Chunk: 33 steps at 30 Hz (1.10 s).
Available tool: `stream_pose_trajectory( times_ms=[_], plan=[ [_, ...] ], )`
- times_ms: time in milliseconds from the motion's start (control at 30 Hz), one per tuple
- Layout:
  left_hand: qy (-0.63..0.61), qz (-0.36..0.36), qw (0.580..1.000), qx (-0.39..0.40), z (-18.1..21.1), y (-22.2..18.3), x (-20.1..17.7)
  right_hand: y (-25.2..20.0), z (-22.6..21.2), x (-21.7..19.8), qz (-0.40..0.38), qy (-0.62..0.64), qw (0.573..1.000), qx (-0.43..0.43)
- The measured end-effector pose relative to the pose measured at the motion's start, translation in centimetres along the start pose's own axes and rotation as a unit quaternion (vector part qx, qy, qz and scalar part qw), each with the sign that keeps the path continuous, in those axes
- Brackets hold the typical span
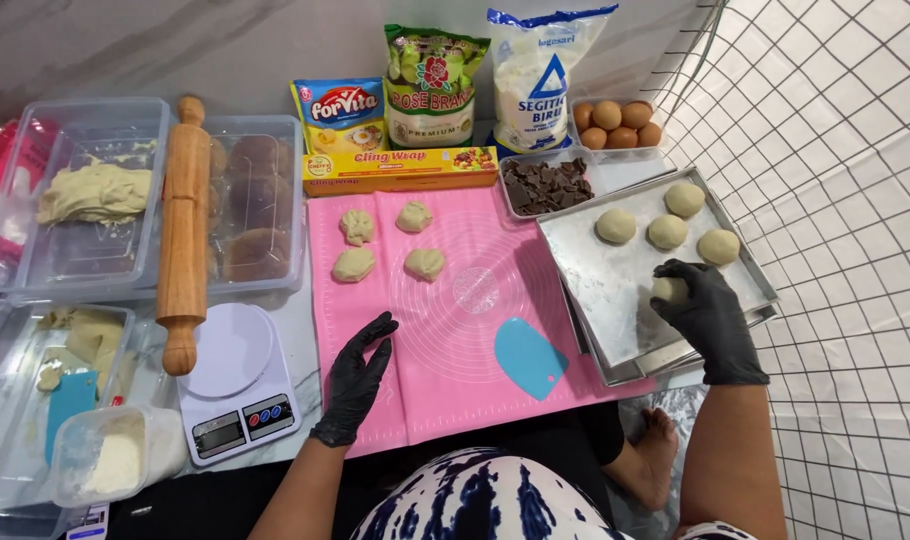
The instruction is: Weighing dough portions on a digital scale, rolling them into balls by hand, and flattening them with a rolling pin on a silicone mat.
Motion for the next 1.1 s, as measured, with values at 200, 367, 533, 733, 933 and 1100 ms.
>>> stream_pose_trajectory(
  times_ms=[200, 367, 533, 733, 933, 1100],
  plan=[
    [-0.005, -0.001, 1.000, 0.009, -0.2, -0.1, 0.0, 0.7, -2.0, 1.1, -0.032, 0.015, 0.999, -0.029],
    [-0.005, -0.002, 1.000, 0.004, -0.4, -0.2, 0.0, 1.0, -2.5, 1.0, -0.050, 0.017, 0.997, -0.048],
    [-0.018, 0.002, 1.000, -0.002, -0.3, -0.3, 0.0, 0.1, -3.4, -2.3, 0.015, 0.014, 0.999, -0.046],
    [-0.017, 0.010, 1.000, 0.007, -0.5, -0.1, 0.1, -1.9, -3.3, -6.9, 0.205, 0.075, 0.972, -0.091],
    [-0.018, 0.009, 1.000, -0.003, -0.6, 0.0, 0.0, -2.1, -1.7, -5.9, 0.221, 0.079, 0.968, -0.092],
    [0.004, 0.004, 1.000, 0.002, -0.6, -0.1, -0.1, -2.0, -3.0, -6.0, 0.253, 0.065, 0.957, -0.123]
  ],
)
Point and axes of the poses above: each hand's wrist, its own y-axis towards the middle knuckle, its own x-axis out of the palm, z = x × y, the point moved 6 cm from there along y, towards the middle knuckle, and after that the axes turned 12 degrees about x, right-handed, at the moved point
